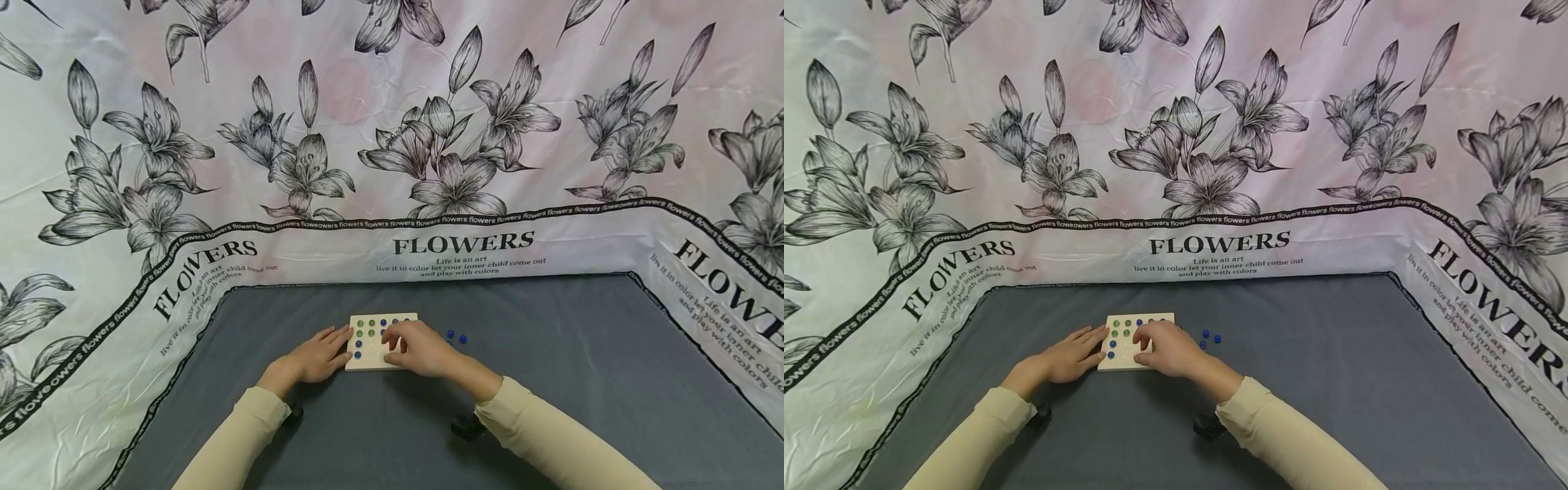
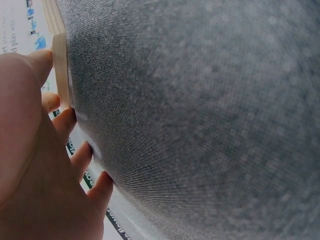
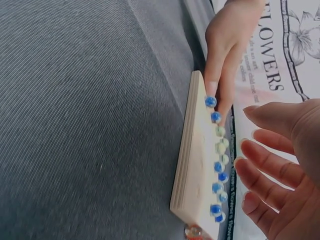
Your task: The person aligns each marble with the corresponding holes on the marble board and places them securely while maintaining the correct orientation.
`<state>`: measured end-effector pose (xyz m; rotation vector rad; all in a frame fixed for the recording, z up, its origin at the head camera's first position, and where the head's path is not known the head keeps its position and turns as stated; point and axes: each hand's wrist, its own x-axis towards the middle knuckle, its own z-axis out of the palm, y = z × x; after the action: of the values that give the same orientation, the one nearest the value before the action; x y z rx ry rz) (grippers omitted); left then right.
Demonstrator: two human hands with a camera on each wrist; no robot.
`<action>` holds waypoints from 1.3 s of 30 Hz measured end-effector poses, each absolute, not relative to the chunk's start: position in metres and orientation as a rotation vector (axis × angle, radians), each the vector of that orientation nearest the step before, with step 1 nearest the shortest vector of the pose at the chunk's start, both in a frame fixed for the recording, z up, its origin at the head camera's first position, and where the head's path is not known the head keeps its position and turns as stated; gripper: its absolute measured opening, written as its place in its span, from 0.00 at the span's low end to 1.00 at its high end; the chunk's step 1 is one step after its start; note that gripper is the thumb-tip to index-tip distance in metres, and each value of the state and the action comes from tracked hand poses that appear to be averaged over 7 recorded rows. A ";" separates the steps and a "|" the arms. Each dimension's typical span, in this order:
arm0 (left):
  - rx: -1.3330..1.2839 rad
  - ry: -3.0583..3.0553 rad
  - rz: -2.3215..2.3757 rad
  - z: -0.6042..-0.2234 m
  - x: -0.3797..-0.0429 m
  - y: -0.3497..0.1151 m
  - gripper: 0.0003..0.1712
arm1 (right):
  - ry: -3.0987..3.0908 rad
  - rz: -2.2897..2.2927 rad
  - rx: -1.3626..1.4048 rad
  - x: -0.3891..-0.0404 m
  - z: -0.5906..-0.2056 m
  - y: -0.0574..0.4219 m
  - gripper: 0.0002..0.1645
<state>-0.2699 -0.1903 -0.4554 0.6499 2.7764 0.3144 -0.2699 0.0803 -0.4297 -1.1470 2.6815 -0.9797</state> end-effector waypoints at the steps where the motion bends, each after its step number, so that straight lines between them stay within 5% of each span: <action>1: 0.653 2.778 0.316 -0.456 -0.270 -0.191 0.36 | 2.682 -0.985 -1.142 -0.269 -0.430 0.082 0.15; 39: 0.684 2.781 0.323 -0.455 -0.262 -0.195 0.35 | 2.798 -0.952 -1.000 -0.256 -0.428 0.169 0.16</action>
<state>-0.2617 -0.1947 -0.4545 0.6838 2.7814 0.3229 -0.2562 0.1688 -0.4284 -1.0003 2.7980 -0.9525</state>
